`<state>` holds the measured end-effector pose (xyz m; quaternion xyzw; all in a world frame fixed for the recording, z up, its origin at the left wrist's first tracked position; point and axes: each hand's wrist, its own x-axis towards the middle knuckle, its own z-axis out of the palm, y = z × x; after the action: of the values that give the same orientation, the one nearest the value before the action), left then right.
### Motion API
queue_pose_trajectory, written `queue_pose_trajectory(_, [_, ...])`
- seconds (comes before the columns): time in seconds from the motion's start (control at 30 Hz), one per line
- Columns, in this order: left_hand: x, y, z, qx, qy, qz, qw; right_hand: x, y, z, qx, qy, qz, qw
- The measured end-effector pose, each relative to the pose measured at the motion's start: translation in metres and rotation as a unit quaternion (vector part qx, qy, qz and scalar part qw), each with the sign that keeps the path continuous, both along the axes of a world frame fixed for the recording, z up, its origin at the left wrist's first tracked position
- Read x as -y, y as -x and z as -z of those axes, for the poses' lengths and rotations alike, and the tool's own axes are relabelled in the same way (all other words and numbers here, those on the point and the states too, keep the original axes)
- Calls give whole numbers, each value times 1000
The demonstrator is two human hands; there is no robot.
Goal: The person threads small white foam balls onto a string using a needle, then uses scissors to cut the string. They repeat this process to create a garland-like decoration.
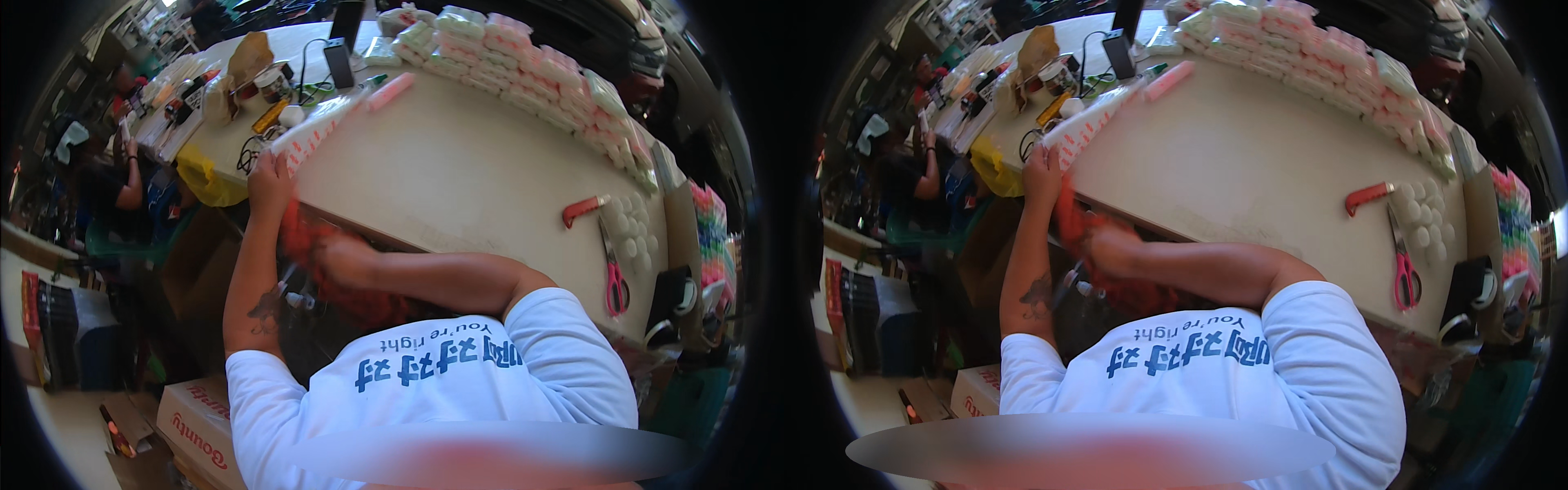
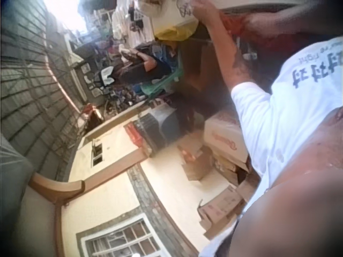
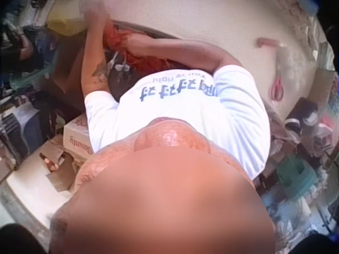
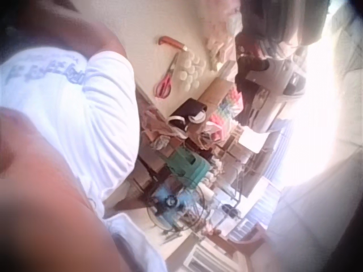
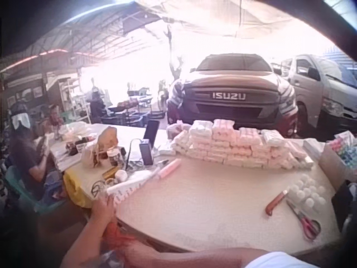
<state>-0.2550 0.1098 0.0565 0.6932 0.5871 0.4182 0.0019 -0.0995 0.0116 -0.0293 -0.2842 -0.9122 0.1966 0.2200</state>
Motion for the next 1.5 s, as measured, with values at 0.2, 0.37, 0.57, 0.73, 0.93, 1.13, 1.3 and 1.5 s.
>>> queue_pose_trajectory(0.2, [61,-22,9,-191,58,102,975,27,-69,-68,-238,192,20,952])
queue_pose_trajectory(0.37, [162,-100,27,586,359,340,642,59,-102,-86,-406,25,80,910])
queue_pose_trajectory(0.57, [185,-156,33,672,442,399,441,104,-141,-67,-198,-251,114,941])
queue_pose_trajectory(0.73, [174,-158,17,561,298,468,614,123,-205,-38,-10,-175,197,964])
queue_pose_trajectory(0.93, [131,-146,-18,427,189,381,798,186,-280,-25,30,-153,368,917])
queue_pose_trajectory(1.13, [94,-204,24,-129,50,288,947,240,-380,-39,27,-192,596,779])
queue_pose_trajectory(1.3, [101,-215,54,-204,67,242,946,267,-434,-36,119,-34,675,727])
queue_pose_trajectory(1.5, [105,-214,52,-139,-17,250,958,272,-453,-46,186,-73,718,667])
